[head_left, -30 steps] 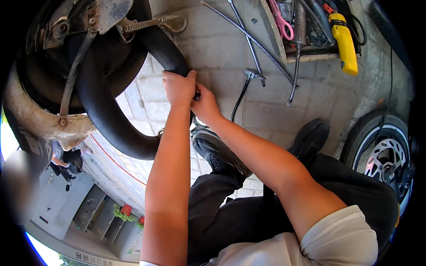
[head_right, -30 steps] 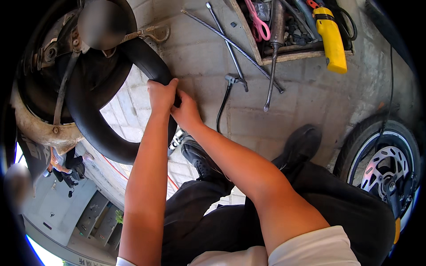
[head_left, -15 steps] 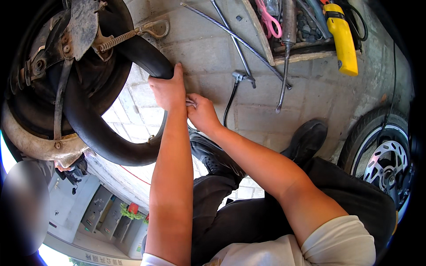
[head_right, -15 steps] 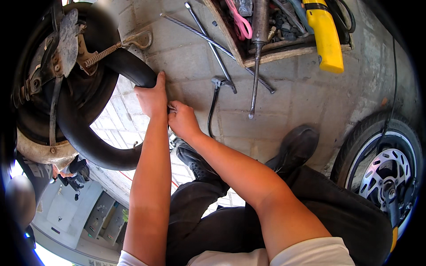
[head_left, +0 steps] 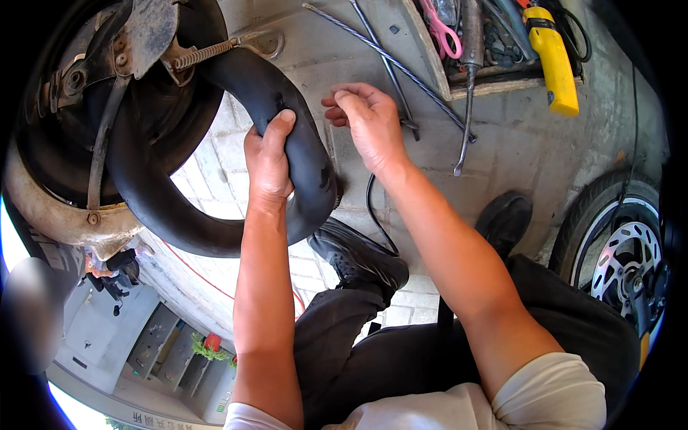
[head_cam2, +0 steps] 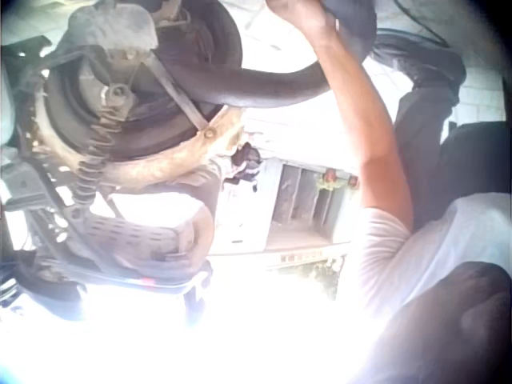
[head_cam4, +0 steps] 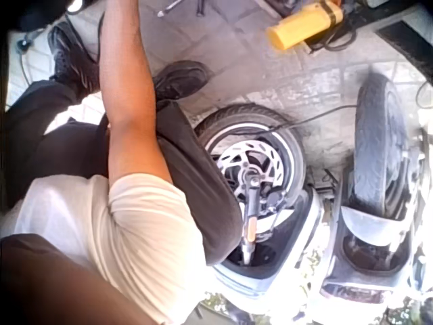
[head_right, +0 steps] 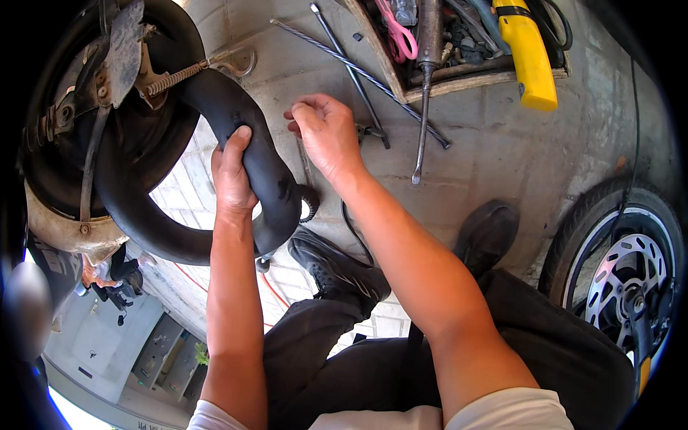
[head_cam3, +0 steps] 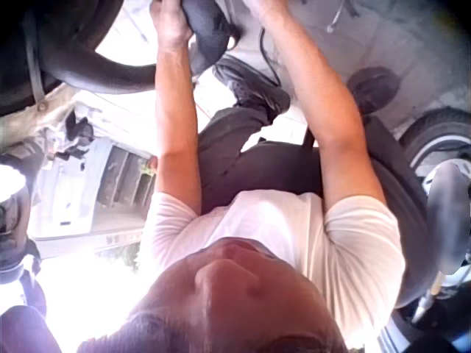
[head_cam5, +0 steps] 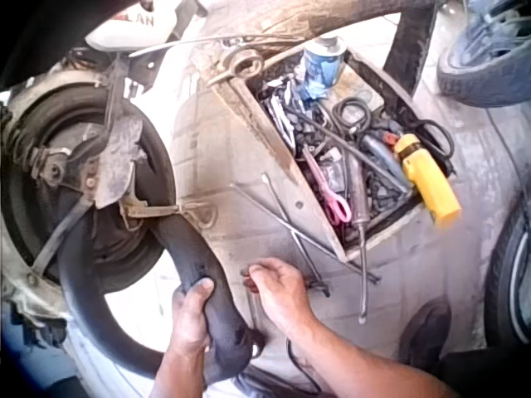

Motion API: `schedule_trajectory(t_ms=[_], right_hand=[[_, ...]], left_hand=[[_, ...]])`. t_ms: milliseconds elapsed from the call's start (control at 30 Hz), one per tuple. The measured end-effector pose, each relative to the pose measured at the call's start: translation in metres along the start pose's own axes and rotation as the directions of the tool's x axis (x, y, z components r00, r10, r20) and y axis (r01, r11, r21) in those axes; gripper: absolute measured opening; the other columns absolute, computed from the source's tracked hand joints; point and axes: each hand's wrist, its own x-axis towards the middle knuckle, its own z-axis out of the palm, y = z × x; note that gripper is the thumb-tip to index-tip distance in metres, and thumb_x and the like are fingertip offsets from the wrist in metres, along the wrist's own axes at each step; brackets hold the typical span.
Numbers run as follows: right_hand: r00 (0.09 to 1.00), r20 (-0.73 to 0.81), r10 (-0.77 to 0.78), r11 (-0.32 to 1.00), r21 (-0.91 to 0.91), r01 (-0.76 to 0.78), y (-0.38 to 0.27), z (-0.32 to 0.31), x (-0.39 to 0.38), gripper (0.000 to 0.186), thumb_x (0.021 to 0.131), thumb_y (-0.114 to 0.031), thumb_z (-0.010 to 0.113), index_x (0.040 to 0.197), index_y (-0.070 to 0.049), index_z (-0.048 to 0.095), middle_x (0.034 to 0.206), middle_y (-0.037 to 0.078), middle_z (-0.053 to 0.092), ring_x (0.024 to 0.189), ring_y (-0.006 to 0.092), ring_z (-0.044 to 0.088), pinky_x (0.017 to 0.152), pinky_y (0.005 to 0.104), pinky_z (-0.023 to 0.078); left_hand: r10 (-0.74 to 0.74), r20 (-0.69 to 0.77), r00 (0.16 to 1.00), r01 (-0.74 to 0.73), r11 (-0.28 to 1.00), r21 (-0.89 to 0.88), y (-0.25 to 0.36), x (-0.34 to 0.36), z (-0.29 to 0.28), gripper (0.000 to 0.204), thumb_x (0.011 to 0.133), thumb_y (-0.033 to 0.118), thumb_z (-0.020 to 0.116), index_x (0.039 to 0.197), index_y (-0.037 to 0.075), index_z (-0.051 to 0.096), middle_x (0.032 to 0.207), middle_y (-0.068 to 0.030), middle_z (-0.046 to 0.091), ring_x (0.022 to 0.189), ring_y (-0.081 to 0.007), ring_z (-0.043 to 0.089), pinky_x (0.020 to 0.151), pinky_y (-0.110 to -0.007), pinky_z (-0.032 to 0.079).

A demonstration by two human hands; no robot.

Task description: The person removes a motorcycle tire from the rim using a tire iron and then inspects the inner tube for damage. They use a pressure gauge to inflate the tube and locate a puncture by feeling for escaping air.

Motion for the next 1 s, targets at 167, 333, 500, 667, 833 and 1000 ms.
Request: schedule_trajectory(t_ms=[167, 333, 500, 667, 833, 1000], right_hand=[[0.898, 0.409, 0.164, 0.956, 0.159, -0.247, -0.051, 0.026, -0.014, 0.043, 0.092, -0.031, 0.063, 0.111, 0.008, 0.061, 0.103, 0.017, 0.067, 0.091, 0.0230, 0.066, 0.080, 0.0335, 0.053], [0.867, 0.477, 0.145, 0.978, 0.064, -0.199, -0.050, 0.044, -0.028, 0.043, 0.091, -0.029, 0.065, 0.113, 0.008, 0.060, 0.104, 0.016, 0.066, 0.093, 0.0213, 0.065, 0.085, 0.0334, 0.052], [0.898, 0.435, 0.065, 0.994, 0.053, -0.098, -0.044, 0.054, -0.042, 0.035, 0.085, -0.007, 0.071, 0.115, 0.006, 0.058, 0.102, 0.013, 0.066, 0.090, 0.0164, 0.064, 0.083, 0.0291, 0.051], [0.892, 0.451, 0.021, 0.999, 0.034, -0.041, -0.041, 0.061, -0.050, 0.040, 0.082, -0.001, 0.073, 0.117, 0.008, 0.056, 0.106, 0.016, 0.064, 0.091, 0.0195, 0.064, 0.083, 0.0316, 0.052], [0.885, 0.466, 0.000, 1.000, -0.010, 0.005, -0.043, 0.065, -0.056, 0.051, 0.079, -0.002, 0.076, 0.122, 0.008, 0.051, 0.111, 0.017, 0.061, 0.093, 0.0203, 0.063, 0.081, 0.0327, 0.054], [0.875, 0.466, -0.132, 0.968, -0.128, 0.214, -0.032, 0.070, -0.055, 0.062, 0.075, -0.008, 0.082, 0.123, 0.008, 0.047, 0.113, 0.019, 0.058, 0.090, 0.0200, 0.063, 0.068, 0.0293, 0.058]], left_hand=[[0.052, 0.375, 0.925, 0.075, 0.946, -0.315, 0.025, -0.024, -0.017, 0.053, 0.085, 0.046, 0.063, 0.107, -0.002, 0.057, 0.075, -0.0087, 0.057, 0.058, -0.0200, 0.054, 0.054, -0.030, 0.046], [0.081, 0.401, 0.912, 0.069, 0.936, -0.346, 0.022, -0.034, -0.034, 0.059, 0.079, 0.052, 0.068, 0.105, 0.000, 0.057, 0.072, -0.0072, 0.055, 0.056, -0.0190, 0.054, 0.050, -0.029, 0.044], [0.110, 0.440, 0.891, 0.064, 0.929, -0.364, 0.015, -0.030, -0.046, 0.067, 0.072, 0.061, 0.071, 0.101, 0.002, 0.057, 0.069, -0.0057, 0.053, 0.055, -0.0179, 0.054, 0.046, -0.028, 0.042], [0.181, 0.531, 0.828, 0.120, 0.867, -0.483, 0.006, -0.021, -0.057, 0.072, 0.068, 0.058, 0.078, 0.099, -0.003, 0.059, 0.070, -0.0109, 0.058, 0.054, -0.0200, 0.057, 0.046, -0.030, 0.048], [0.184, 0.589, 0.787, 0.226, 0.802, -0.553, 0.000, -0.014, -0.058, 0.081, 0.063, 0.060, 0.081, 0.106, -0.005, 0.060, 0.071, -0.0105, 0.059, 0.052, -0.0190, 0.056, 0.045, -0.029, 0.046], [0.154, 0.528, 0.835, 0.188, 0.823, -0.537, 0.001, -0.015, -0.054, 0.086, 0.058, 0.059, 0.085, 0.108, -0.007, 0.060, 0.074, -0.0114, 0.061, 0.053, -0.0189, 0.057, 0.046, -0.029, 0.047]])
